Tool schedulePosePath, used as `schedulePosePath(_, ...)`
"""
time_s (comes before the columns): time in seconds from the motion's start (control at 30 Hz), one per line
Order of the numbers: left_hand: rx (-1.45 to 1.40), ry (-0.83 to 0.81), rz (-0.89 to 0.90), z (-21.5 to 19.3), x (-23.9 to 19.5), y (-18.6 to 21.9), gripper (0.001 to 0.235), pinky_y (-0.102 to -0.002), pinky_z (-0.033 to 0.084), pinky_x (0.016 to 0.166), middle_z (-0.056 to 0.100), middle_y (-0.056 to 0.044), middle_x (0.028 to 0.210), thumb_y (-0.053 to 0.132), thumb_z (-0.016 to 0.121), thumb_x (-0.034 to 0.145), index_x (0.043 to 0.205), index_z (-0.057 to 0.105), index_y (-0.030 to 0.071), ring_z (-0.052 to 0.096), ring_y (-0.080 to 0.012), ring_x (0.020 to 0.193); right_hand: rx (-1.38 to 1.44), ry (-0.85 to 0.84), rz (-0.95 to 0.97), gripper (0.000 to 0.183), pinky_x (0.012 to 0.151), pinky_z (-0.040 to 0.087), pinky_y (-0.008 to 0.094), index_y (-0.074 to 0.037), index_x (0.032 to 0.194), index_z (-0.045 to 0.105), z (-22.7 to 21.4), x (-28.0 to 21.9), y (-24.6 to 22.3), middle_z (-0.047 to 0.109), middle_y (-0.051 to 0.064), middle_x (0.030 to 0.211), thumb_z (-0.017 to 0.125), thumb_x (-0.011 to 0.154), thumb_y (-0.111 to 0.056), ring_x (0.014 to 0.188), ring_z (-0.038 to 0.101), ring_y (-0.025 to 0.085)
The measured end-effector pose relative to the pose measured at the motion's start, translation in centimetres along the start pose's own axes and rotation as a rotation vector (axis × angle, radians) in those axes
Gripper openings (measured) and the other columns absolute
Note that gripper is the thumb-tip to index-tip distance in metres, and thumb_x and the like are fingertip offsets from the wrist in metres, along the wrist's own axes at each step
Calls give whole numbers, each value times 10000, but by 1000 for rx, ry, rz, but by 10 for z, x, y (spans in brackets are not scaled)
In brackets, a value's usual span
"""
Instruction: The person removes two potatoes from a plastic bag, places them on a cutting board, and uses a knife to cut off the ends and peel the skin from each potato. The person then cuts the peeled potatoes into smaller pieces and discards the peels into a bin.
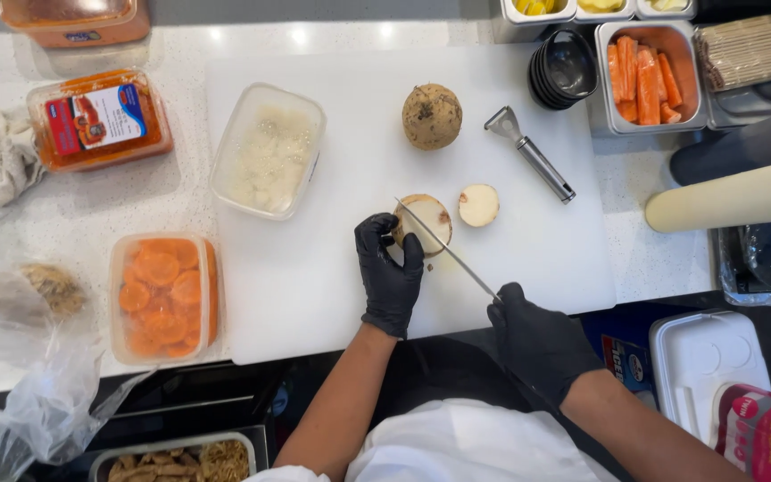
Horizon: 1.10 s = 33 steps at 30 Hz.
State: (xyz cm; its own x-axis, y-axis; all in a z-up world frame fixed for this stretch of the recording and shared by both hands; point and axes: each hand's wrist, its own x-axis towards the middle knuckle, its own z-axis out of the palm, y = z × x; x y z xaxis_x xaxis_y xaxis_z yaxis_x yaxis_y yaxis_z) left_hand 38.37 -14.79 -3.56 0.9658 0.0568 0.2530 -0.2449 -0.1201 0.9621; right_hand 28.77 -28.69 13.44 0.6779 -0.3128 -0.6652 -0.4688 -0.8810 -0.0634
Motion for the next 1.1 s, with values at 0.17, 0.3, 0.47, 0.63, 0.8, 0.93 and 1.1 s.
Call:
schedulePosePath(0.17, -1, 9, -2, 1, 0, 0, 342, -367, 537, 972, 536, -118, 1242, 163, 686, 943, 1223, 541, 34, 586, -242, 1141, 5, 5, 8, 267, 742, 578, 499, -108, 1106, 499, 2, 1, 5, 738, 184, 758, 423, 1034, -354, 768, 747, 392)
schedulePosePath(0.3, -11, -4, -2, -1, 0, 0, 344, -366, 538, 973, 536, -116, 1245, 163, 696, 949, 1228, 542, 34, 584, -237, 1143, 30, 42, -32, 266, 716, 572, 507, -97, 1078, 505, 5, 2, 6, 721, 192, 730, 429, 1030, -347, 747, 735, 400)
schedulePosePath(0.47, -16, -14, 5, -2, -1, -1, 352, -365, 529, 985, 532, -116, 1244, 164, 697, 956, 1239, 537, 30, 579, -234, 1143, 2, -27, 21, 270, 737, 565, 514, -106, 1087, 499, -4, -1, -1, 724, 198, 741, 417, 1040, -358, 761, 743, 398)
schedulePosePath(0.63, -14, -8, 16, 0, 0, -2, 358, -363, 517, 993, 534, -113, 1233, 170, 698, 968, 1251, 534, 24, 573, -231, 1127, -8, -100, 60, 307, 800, 550, 530, -77, 1076, 493, -21, 3, -15, 729, 234, 830, 412, 1055, -372, 848, 733, 426)
schedulePosePath(0.8, 6, -3, -13, -1, -2, -2, 367, -362, 511, 980, 546, -116, 1219, 181, 701, 961, 1248, 540, 19, 574, -229, 1099, -53, -145, 74, 301, 823, 554, 523, -88, 1094, 481, -31, 10, -28, 732, 231, 873, 413, 1053, -379, 880, 736, 421)
schedulePosePath(0.93, 3, 16, 1, 4, -5, 1, 387, -360, 512, 958, 552, -118, 1216, 186, 712, 942, 1241, 532, 18, 573, -231, 1086, -80, -139, 9, 302, 834, 554, 515, -85, 1107, 486, -41, 20, -33, 737, 214, 907, 421, 1042, -372, 907, 730, 401)
schedulePosePath(1.1, 11, 29, 3, 2, -5, -2, 363, -352, 521, 982, 550, -120, 1250, 167, 694, 970, 1262, 533, 24, 586, -229, 1117, -84, -165, 19, 331, 846, 555, 509, -69, 1156, 494, -40, 28, -34, 736, 211, 940, 401, 1054, -370, 917, 733, 387)
